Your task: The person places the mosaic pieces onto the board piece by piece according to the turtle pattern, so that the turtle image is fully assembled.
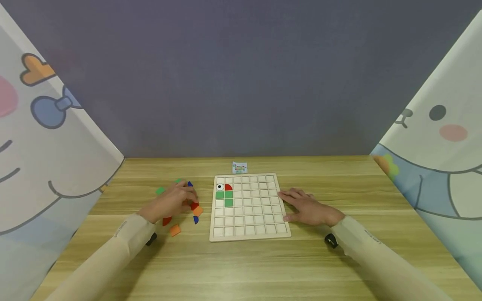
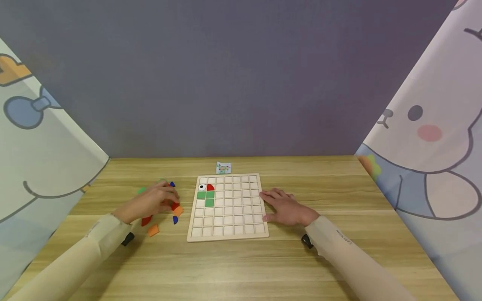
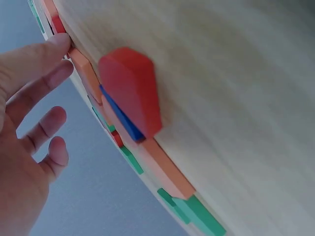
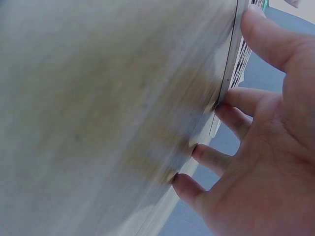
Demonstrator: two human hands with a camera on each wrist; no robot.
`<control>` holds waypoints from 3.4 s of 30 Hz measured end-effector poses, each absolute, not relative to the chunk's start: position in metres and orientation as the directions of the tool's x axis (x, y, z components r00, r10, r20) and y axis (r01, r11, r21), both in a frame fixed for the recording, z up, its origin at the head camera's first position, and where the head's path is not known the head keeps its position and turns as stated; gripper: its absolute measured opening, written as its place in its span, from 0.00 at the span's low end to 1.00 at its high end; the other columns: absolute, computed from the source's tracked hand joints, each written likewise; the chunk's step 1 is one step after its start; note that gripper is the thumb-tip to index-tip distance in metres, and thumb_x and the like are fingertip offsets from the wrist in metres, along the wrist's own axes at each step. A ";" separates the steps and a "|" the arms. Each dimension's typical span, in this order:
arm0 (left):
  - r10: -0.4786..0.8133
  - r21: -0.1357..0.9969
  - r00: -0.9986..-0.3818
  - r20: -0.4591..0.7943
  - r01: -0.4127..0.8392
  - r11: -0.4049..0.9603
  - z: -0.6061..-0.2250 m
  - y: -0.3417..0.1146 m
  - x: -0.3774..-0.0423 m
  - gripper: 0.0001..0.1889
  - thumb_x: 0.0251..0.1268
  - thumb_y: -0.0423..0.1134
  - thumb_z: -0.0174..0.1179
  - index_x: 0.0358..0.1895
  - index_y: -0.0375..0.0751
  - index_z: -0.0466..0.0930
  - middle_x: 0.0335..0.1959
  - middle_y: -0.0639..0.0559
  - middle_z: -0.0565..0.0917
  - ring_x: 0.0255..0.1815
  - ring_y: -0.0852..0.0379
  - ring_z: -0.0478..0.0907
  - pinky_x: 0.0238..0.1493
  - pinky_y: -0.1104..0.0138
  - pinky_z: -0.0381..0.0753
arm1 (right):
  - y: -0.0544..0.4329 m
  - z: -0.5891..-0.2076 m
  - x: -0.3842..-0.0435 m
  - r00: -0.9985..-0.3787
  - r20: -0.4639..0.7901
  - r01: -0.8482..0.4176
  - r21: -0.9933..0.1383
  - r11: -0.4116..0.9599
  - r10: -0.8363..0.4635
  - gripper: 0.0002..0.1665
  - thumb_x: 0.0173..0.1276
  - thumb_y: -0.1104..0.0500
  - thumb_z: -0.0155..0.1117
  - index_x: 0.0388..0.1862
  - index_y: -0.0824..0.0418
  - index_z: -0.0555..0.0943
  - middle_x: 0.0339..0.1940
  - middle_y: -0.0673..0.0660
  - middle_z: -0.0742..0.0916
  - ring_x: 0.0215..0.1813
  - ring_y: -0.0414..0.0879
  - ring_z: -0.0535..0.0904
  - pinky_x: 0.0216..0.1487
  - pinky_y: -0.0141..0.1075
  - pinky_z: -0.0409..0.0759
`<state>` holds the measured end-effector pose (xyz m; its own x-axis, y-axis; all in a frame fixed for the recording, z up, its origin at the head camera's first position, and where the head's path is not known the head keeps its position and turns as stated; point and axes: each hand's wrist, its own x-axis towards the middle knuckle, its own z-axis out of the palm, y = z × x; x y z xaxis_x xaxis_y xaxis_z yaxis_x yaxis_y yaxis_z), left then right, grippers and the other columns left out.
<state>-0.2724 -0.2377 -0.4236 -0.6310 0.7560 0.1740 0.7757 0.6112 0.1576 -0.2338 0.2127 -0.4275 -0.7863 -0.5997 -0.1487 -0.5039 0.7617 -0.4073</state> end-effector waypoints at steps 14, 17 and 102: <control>0.808 0.249 -0.578 0.116 0.804 0.539 -0.421 -0.230 -0.270 0.13 0.47 0.32 0.74 0.37 0.47 0.85 0.36 0.59 0.81 0.36 0.59 0.66 0.35 0.69 0.70 | 0.212 -0.426 -0.234 -0.783 -0.151 -0.508 -0.406 0.760 -0.604 0.48 0.66 0.41 0.59 0.76 0.57 0.52 0.75 0.57 0.57 0.73 0.63 0.45 0.58 0.73 0.44; 0.806 0.273 -0.585 0.094 0.793 0.544 -0.420 -0.228 -0.268 0.13 0.48 0.31 0.73 0.39 0.47 0.86 0.36 0.60 0.81 0.36 0.59 0.67 0.35 0.69 0.71 | 0.211 -0.426 -0.234 -0.784 -0.156 -0.506 -0.403 0.763 -0.602 0.48 0.66 0.41 0.60 0.77 0.57 0.52 0.75 0.57 0.57 0.73 0.63 0.45 0.58 0.73 0.44; 0.712 0.202 -0.647 0.272 0.762 0.615 -0.410 -0.271 -0.232 0.34 0.47 0.46 0.72 0.60 0.40 0.76 0.60 0.44 0.76 0.45 0.58 0.65 0.39 0.59 0.68 | 0.213 -0.427 -0.233 -0.788 -0.152 -0.501 -0.406 0.764 -0.597 0.47 0.66 0.41 0.60 0.76 0.57 0.53 0.75 0.57 0.58 0.73 0.63 0.45 0.59 0.72 0.44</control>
<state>-0.2318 -0.2707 -0.4096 -0.6472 0.7123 0.2716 0.7619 0.6154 0.2018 -0.2334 0.2130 -0.4270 -0.7878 -0.5969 -0.1521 -0.5007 0.7644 -0.4063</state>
